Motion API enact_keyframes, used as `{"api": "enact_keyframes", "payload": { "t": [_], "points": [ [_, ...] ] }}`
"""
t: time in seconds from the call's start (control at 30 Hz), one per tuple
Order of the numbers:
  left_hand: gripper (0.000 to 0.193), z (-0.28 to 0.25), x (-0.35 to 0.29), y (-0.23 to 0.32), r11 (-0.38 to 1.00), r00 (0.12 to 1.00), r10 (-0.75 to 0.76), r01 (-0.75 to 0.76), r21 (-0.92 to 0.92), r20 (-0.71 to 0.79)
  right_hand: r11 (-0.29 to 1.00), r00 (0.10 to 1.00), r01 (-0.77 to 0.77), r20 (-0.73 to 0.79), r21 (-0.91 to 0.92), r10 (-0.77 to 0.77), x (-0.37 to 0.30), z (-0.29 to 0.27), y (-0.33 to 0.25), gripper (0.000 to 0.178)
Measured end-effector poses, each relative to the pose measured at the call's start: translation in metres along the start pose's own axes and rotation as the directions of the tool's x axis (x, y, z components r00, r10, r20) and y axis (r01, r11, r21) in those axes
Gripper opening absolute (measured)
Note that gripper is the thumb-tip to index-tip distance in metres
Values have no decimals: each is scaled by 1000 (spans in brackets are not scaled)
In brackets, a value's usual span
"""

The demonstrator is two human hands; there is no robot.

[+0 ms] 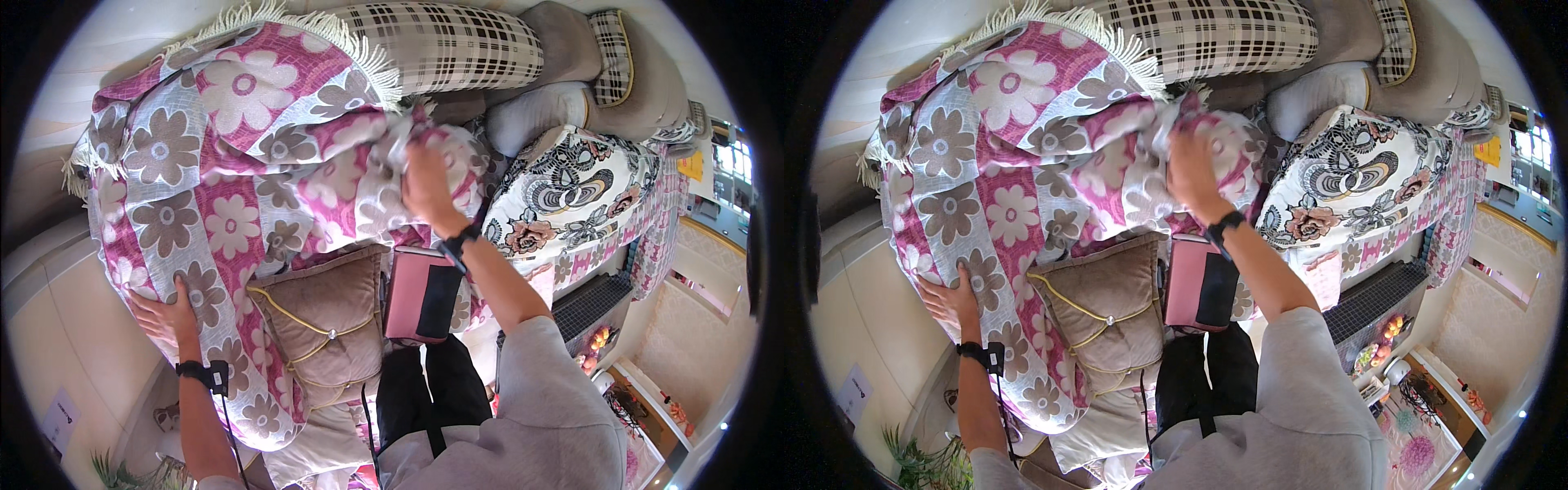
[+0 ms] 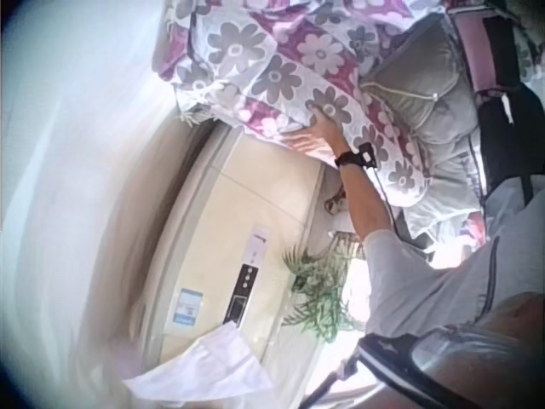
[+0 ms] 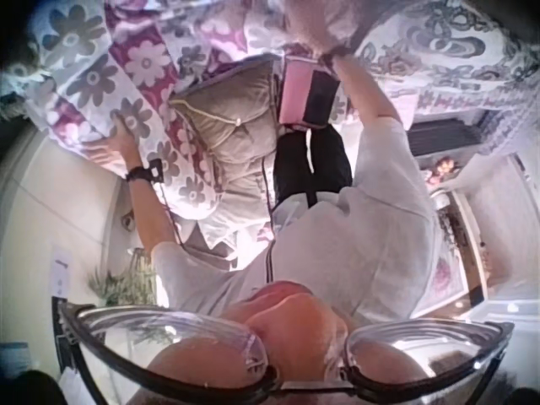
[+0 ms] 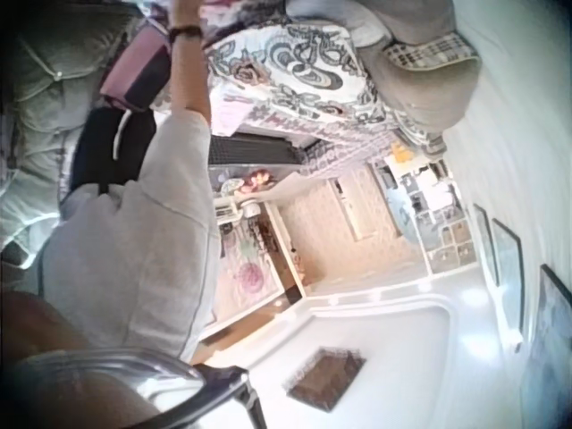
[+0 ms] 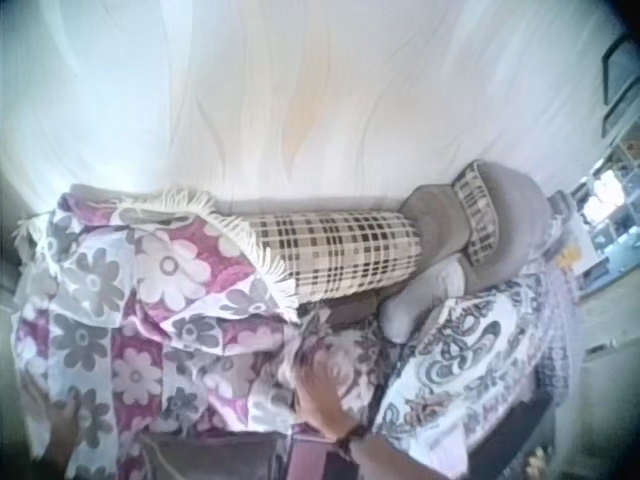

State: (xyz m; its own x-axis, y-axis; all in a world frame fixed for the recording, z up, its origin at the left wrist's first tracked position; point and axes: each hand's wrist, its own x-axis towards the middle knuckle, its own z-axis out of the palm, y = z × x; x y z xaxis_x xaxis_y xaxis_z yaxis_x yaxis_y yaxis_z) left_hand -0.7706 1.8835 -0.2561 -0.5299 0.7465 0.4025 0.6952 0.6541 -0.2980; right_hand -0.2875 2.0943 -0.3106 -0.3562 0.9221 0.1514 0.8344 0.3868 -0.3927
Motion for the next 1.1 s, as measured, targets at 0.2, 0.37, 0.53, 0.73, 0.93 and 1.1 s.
{"api": "enact_keyframes", "payload": {
  "t": [0.2, 0.37, 0.53, 0.73, 0.93, 1.1],
  "points": [
    [105, 0, -2, -5, 999, 999, 27, -27, 20, -28, 996, 872, 88, 486, -29, -63, -113, 19, -43, 38],
    [105, -2, -1, 0, 1000, 1000, -5, 5, 19, 25, 993, 695, 80, 709, 91, -121, -228, 24, -70, 51],
    [107, 0, -5, -7, 1000, 1000, -16, 16, -10, -2, 996, 563, -36, 822, -80, 86, -157, 21, -49, 20],
    [108, -3, -3, -3, 1000, 999, -19, 19, -8, -36, 851, 764, -486, 376, -200, 525, -56, 76, 14, 55],
    [109, 0, -2, -5, 998, 1000, -19, 18, -56, -18, 859, 591, -303, 626, -413, 509, -125, 143, 61, 47],
    [109, -6, -4, -12, 998, 998, -66, 66, -17, 24, 913, 939, -331, -12, 236, 344, -64, 33, 75, 36]
  ]
}}
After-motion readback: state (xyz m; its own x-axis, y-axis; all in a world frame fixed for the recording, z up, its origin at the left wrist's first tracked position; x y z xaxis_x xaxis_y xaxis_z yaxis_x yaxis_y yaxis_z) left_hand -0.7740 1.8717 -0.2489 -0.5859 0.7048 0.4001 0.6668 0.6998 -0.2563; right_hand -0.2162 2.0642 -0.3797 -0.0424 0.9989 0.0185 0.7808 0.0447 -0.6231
